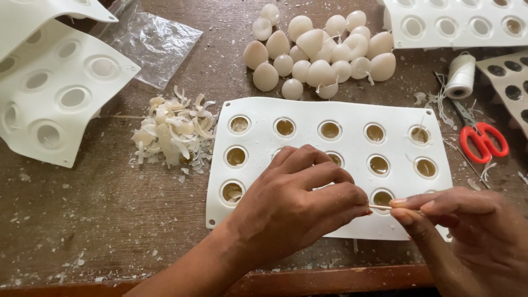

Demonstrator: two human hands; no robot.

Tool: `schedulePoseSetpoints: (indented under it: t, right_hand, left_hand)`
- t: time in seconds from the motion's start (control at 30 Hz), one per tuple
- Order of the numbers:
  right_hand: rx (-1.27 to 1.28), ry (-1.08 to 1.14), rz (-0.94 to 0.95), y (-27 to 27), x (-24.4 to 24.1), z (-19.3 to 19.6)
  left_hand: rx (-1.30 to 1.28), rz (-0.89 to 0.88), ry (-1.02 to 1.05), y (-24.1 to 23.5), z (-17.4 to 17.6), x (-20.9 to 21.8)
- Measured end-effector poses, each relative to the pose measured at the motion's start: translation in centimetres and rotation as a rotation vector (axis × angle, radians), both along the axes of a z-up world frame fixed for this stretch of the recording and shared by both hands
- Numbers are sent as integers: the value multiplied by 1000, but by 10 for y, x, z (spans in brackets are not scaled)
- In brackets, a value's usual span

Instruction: The person places wicks into a white silicone mold with multiple round cavities, then flips the mold to release solidified white egg-shaped candles. They clean wax shavings from the table and continue handling the mold and finished candles.

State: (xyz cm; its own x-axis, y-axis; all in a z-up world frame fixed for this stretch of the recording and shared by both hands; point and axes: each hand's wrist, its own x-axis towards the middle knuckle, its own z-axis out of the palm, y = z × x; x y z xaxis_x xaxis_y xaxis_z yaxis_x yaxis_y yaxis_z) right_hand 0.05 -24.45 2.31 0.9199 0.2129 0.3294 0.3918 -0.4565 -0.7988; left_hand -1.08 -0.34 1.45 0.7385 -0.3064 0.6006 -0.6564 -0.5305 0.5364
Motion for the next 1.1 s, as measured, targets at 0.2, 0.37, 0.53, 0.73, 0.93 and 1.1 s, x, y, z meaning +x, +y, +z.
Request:
schedulePoseSetpoints:
  t: [0.2, 0.37, 0.53, 0.73, 0.93, 1.1]
  right_hand:
    - [105, 37, -230, -31, 10, -14]
    - [-590, -24, -434, -58, 44, -8]
    - [-628, -135, -412, -151, 80, -75]
    - [-619, 35, -451, -146, 79, -71]
    - [-653, -56, -380, -97, 68, -41]
    - [-766, -131, -298, -81, 64, -28]
  left_hand:
    - [108, 99, -131, 13, -13, 12]
    - [86, 323, -88, 54, -11, 23]
    - [91, 467, -61, 65, 7, 18]
    - [151, 485, 111, 61, 5, 21]
    - [209, 508, 248, 52, 5, 21]
    - [167, 418, 159, 51, 1, 19]
